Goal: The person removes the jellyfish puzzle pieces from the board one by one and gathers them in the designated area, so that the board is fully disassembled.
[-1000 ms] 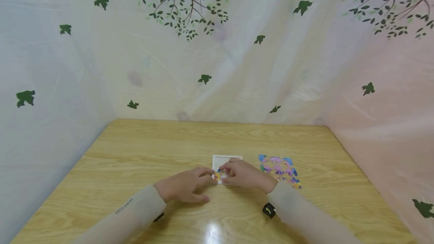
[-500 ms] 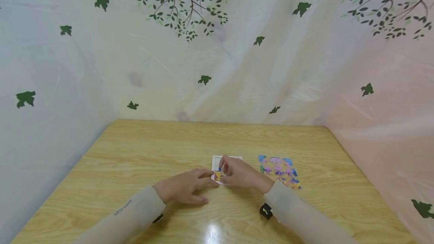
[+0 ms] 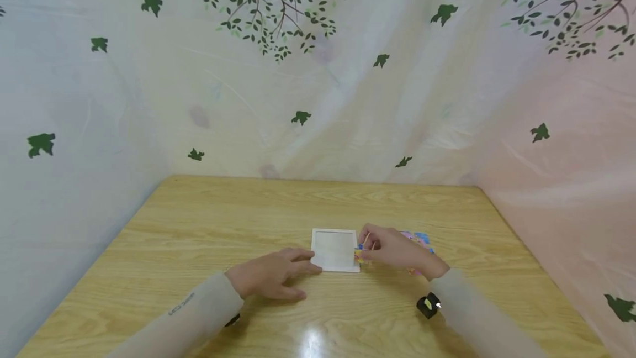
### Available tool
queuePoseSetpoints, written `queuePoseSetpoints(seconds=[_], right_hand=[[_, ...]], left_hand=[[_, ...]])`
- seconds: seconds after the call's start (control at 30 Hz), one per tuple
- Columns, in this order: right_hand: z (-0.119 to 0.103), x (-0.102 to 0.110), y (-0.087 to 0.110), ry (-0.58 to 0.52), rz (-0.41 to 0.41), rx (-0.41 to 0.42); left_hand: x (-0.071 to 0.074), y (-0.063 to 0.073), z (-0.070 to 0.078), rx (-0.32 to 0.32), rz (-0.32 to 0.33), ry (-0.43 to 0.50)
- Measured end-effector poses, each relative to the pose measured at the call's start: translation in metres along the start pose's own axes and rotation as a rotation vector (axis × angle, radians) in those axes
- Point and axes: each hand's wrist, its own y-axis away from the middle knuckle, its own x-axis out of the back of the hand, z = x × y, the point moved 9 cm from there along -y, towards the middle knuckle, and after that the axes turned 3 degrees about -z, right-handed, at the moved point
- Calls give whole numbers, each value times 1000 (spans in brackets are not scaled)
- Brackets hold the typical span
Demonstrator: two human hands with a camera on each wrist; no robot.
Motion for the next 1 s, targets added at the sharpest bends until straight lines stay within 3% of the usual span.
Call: queuePoseSetpoints(seconds=[0.17, 0.33, 0.67, 1.0], right_hand=[[20, 19, 31, -24, -6, -35], [35, 18, 47, -91, -29, -79], [39, 22, 49, 44, 42, -83], [36, 22, 48, 52, 46, -55]], left_hand=[[0, 0, 0, 9, -6, 14], [0, 1, 1, 20, -15, 12], [-1, -1, -1, 13, -14, 8], [1, 0, 3, 9, -13, 7]])
